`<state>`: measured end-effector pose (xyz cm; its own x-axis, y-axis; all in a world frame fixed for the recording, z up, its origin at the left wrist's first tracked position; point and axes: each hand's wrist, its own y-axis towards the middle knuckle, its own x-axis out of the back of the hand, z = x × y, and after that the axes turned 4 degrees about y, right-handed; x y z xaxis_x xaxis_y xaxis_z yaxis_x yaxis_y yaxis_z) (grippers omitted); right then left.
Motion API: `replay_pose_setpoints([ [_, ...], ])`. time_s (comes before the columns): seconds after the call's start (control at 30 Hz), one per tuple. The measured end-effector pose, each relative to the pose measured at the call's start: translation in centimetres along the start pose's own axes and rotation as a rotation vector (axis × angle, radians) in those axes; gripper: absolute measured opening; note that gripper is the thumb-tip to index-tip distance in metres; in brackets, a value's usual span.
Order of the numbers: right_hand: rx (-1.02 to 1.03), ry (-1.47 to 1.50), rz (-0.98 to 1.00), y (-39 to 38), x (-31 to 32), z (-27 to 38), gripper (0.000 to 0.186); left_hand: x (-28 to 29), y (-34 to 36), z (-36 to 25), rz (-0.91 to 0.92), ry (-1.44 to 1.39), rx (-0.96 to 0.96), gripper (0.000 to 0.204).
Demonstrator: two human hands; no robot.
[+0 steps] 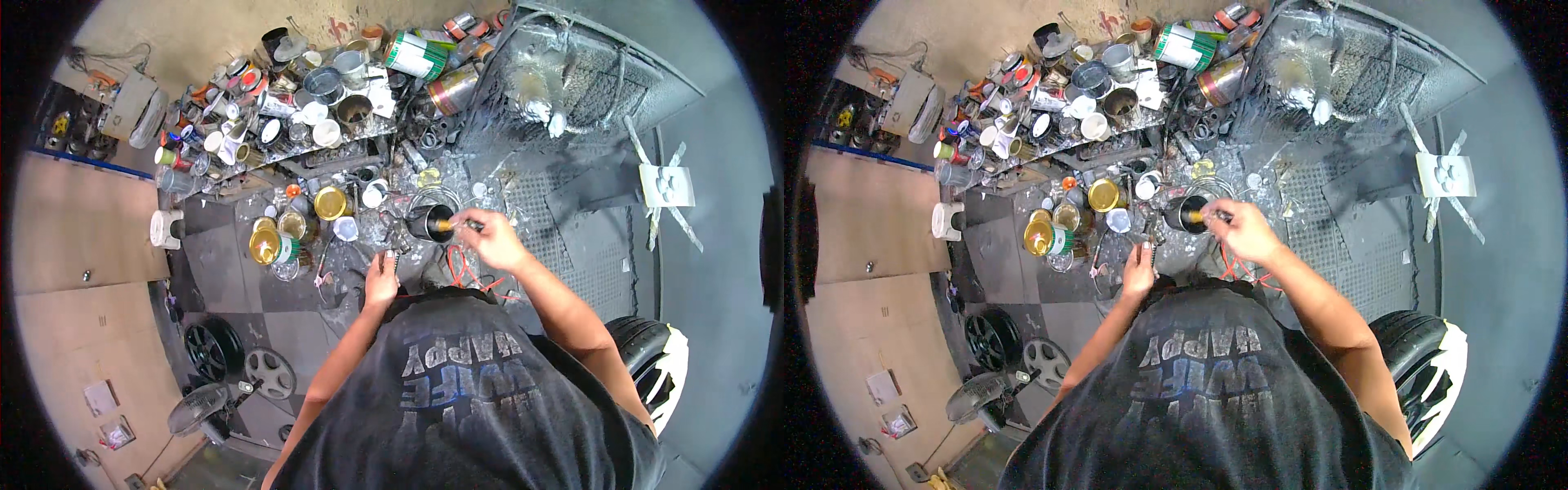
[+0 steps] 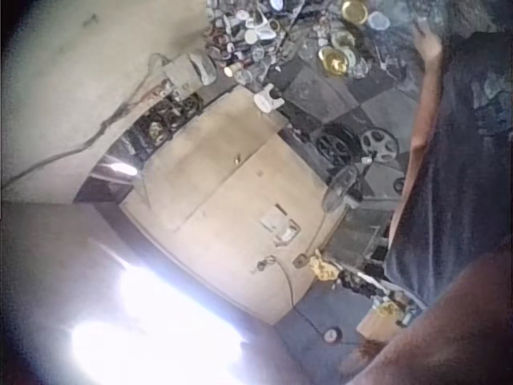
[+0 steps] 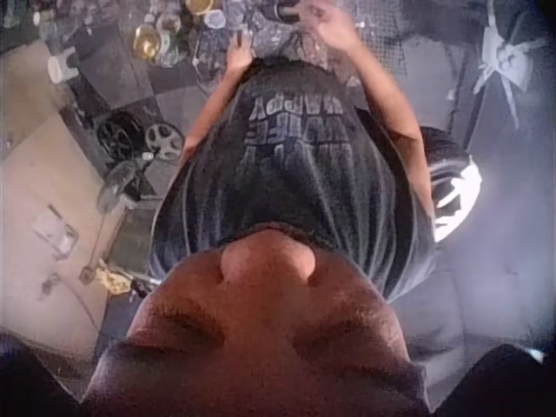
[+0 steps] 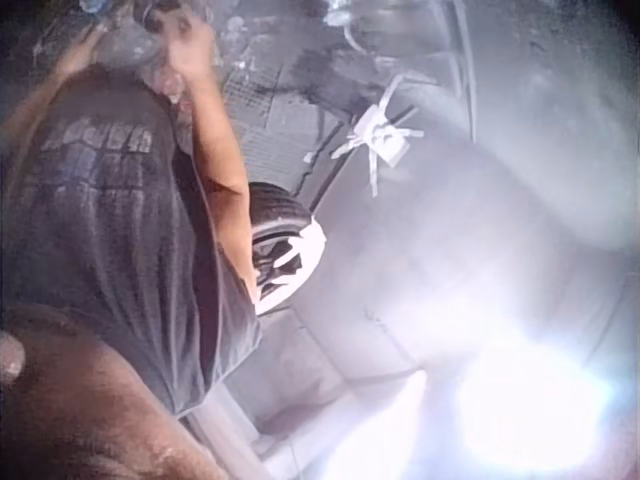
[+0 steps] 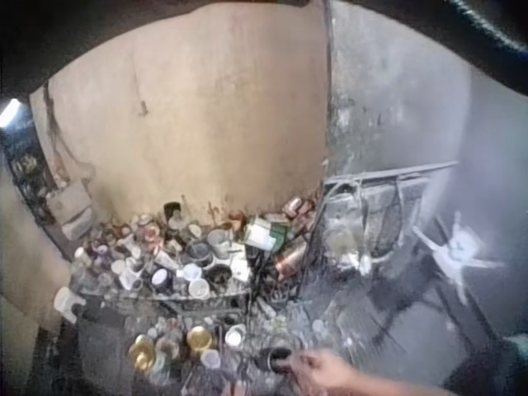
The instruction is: The person paints a car wheel rim by first using a spray gun to apply a base coat and then mixing paint in a small container using a stick.
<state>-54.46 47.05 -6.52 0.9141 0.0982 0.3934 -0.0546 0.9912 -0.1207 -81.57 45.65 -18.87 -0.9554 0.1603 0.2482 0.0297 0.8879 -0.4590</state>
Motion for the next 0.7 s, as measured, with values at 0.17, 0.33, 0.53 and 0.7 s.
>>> replay_pose_setpoints([
  [0.17, 0.091, -0.159, -0.078, -1.3, 1.9, 0.7, 0.021, 0.2, 0.3, -0.5, -0.003, 0.056, 0.025, 0.043],
  [0.33, -0.119, 0.003, -0.107, -1.1, 3.1, 3.1, 0.018, -0.1, -0.4, -0.8, 0.002, 0.083, 0.042, 0.058],
  [0.53, -0.005, -0.075, -0.030, -2.1, 2.9, 3.3, 0.017, -0.2, -0.6, -1.2, 0.023, 0.050, 0.094, 0.046],
  [0.7, 0.093, -0.214, -0.009, -1.9, 2.8, 2.7, 0.017, -0.5, 0.1, 0.6, -0.016, 0.077, 0.086, 0.040],
])
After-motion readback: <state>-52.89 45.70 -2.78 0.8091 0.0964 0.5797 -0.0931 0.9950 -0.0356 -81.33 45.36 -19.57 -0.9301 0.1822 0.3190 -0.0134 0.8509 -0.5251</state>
